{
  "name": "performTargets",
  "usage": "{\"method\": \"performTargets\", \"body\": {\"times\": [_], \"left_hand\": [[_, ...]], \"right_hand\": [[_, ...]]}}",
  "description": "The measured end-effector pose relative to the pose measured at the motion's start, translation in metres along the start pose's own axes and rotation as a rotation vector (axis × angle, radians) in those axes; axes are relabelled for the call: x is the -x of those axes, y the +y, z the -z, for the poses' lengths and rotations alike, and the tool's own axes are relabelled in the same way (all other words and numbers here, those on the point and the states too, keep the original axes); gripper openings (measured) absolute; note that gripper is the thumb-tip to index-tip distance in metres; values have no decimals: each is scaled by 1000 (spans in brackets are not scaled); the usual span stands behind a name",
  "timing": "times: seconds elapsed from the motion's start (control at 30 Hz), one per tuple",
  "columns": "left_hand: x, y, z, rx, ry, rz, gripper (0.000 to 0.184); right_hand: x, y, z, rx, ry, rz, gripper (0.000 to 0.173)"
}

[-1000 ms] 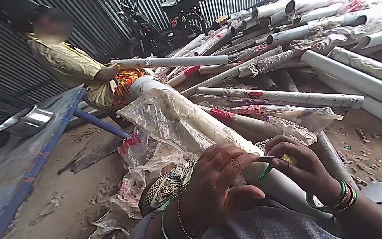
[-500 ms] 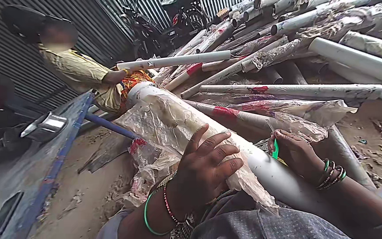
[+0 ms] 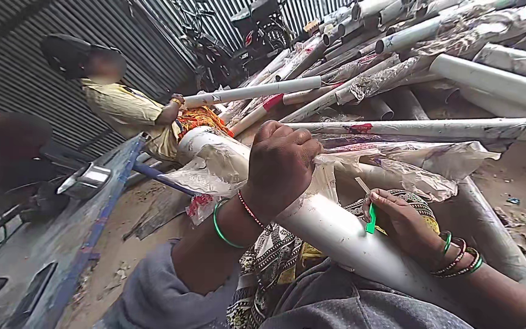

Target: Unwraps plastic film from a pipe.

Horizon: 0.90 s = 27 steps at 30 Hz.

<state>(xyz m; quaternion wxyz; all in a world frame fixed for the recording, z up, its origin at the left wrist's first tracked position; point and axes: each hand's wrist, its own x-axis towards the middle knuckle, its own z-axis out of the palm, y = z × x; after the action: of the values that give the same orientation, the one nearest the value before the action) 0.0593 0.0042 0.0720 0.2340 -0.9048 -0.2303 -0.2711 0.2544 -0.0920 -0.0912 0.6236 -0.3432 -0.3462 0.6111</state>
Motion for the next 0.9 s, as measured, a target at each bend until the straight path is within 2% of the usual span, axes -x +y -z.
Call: {"method": "performTargets", "body": {"times": [0.2,0.27,0.33,0.4,0.43,0.47,0.53,0.6,0.7,0.77,0.8,0.83,0.9], "left_hand": [[-16,-19,0,-14,-141,130,14],[-19,-33,12,-75,-102,245,16],[-27,-78,51,-236,29,493,25],[-25,-161,113,-289,157,821,46],[-19,-199,139,-302,200,915,50],[-11,-222,162,-308,168,1008,54],[16,-250,186,-375,31,1125,54],[67,-278,184,-469,-28,1089,52],[120,-248,167,-359,-124,1307,47],[172,-239,147,-349,-205,1474,46],[199,-235,136,-361,-337,1536,47],[221,-229,124,-357,-554,1592,54],[260,-220,93,-341,-962,1605,79]], "right_hand": [[-2,1,3,-6,-8,30,28],[-2,2,5,-14,-16,44,28],[-1,4,4,-46,2,25,30],[4,6,1,-67,22,2,31],[5,5,2,-60,22,13,31],[7,5,2,-51,18,25,30],[7,5,2,-39,18,38,31],[7,6,1,-41,30,29,31],[7,3,-1,-52,47,14,31],[7,3,-3,-49,54,15,31],[7,3,-3,-49,57,17,31],[8,3,-3,-50,59,20,32],[7,4,-3,-49,51,33,32]]}}
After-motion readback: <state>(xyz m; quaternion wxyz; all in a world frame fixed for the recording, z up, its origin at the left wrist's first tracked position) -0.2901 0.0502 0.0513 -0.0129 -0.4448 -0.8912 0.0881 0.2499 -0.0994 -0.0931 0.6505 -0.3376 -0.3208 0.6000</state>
